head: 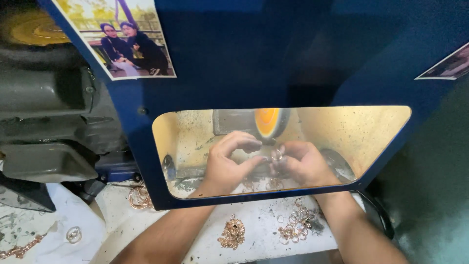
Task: Polishing small jewelry components using a bench-mounted polishing wheel inside a dust enclosure.
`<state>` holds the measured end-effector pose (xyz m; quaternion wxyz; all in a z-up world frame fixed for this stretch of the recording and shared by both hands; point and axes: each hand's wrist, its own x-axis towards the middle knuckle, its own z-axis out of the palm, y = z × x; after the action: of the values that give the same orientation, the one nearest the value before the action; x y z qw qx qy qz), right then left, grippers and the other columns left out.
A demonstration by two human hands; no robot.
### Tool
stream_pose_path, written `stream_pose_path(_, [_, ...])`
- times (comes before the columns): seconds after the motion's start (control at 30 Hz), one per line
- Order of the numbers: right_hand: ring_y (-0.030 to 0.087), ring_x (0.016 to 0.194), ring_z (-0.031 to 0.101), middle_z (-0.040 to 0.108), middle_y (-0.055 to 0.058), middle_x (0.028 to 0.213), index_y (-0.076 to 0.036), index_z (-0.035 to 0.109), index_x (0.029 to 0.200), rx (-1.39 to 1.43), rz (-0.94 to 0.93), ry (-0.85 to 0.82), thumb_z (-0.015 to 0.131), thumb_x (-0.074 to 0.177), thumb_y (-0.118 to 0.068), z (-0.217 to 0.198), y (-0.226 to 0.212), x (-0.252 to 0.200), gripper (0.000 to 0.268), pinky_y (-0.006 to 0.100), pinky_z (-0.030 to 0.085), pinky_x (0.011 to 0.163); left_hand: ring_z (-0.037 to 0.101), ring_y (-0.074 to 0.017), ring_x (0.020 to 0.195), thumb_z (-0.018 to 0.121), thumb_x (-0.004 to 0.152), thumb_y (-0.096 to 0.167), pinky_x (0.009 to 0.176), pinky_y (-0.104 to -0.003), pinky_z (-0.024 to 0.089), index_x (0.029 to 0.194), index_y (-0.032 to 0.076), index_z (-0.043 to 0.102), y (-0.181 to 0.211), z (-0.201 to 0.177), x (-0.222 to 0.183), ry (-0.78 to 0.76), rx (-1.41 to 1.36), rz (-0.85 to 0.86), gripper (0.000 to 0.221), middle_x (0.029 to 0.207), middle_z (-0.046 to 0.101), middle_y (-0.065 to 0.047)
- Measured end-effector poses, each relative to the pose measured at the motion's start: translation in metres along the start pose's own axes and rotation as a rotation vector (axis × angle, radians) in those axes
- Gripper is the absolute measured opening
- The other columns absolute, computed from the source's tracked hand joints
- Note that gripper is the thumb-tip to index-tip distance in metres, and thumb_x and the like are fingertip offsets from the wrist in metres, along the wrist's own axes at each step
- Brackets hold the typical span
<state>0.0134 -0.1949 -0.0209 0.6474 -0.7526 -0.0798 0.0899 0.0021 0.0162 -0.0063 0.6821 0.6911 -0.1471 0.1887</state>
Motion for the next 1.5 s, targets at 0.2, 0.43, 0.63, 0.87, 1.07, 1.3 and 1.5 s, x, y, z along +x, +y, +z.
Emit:
stream_pose_path(0.2, [0.017,0.057,0.061,0.061,0.013,0.065,0.001,0.061,0.085,0.506,-0.032,-0.243,0.068,0.088,-0.011,0.01,-0.009,0.001,0.014,0.033,0.053,0.051,0.071,-0.0168,0.083,0.086,0.08,0.009,0.08,-0.035,0.058,0.098,0.01,0.078,-0.003,0.001,-0.004,-0.156,-0.084,-0.089,0.02,0.095,0.077,-0.006])
stream_pose_path(0.43, [0.018,0.06,0.061,0.062,0.015,0.069,0.004,0.061,0.09,0.526,-0.02,-0.314,0.068,0.087,-0.008,-0.001,0.009,0.011,0.014,0.035,0.052,0.055,0.069,-0.0127,0.09,0.077,0.088,0.008,0.085,-0.036,0.059,0.103,0.007,0.078,-0.002,0.0,-0.001,-0.207,-0.244,-0.225,0.015,0.099,0.077,-0.007])
stream_pose_path(0.63, [0.021,0.079,0.069,0.073,0.017,0.086,0.003,0.068,0.1,0.2,-0.038,-0.205,0.071,0.09,-0.015,-0.002,0.009,0.014,0.021,0.036,0.058,0.073,0.07,-0.016,0.091,0.074,0.092,0.01,0.087,-0.036,0.059,0.098,0.003,0.074,-0.001,-0.001,0.003,-0.192,-0.211,-0.264,0.009,0.097,0.073,-0.009])
stream_pose_path(0.87, [0.017,0.091,0.071,0.078,0.014,0.093,0.0,0.075,0.107,-0.016,0.022,-0.052,0.075,0.092,-0.023,0.012,-0.006,0.02,0.028,0.039,0.059,0.085,0.069,-0.0182,0.09,0.066,0.1,0.016,0.085,-0.037,0.057,0.104,0.003,0.068,-0.003,0.012,0.002,-0.105,-0.185,-0.437,0.014,0.097,0.069,-0.009])
stream_pose_path(1.07, [0.021,0.092,0.072,0.078,0.018,0.094,0.003,0.074,0.109,-0.03,0.119,0.046,0.071,0.096,-0.025,0.028,-0.024,0.023,0.032,0.043,0.058,0.089,0.071,-0.0172,0.081,0.063,0.101,0.02,0.082,-0.034,0.055,0.11,0.007,0.068,0.001,0.015,0.006,-0.045,-0.215,-0.649,0.016,0.081,0.071,-0.008])
stream_pose_path(1.3, [0.023,0.099,0.072,0.079,0.021,0.096,0.004,0.076,0.109,-0.169,-0.007,-0.003,0.08,0.087,-0.026,0.02,-0.031,0.023,0.037,0.045,0.058,0.088,0.073,-0.0256,0.087,0.068,0.092,0.018,0.074,-0.036,0.056,0.091,0.01,0.07,-0.001,-0.006,0.011,-0.165,0.154,-0.177,0.008,0.091,0.074,-0.01])
stream_pose_path(1.5, [0.031,0.106,0.075,0.079,0.023,0.106,0.002,0.075,0.115,-0.149,0.156,-0.023,0.074,0.091,-0.028,0.014,-0.024,0.015,0.039,0.048,0.058,0.092,0.071,-0.0224,0.083,0.067,0.095,0.025,0.078,-0.037,0.055,0.098,0.011,0.073,-0.016,0.012,0.008,-0.114,0.087,-0.42,0.015,0.086,0.073,-0.008])
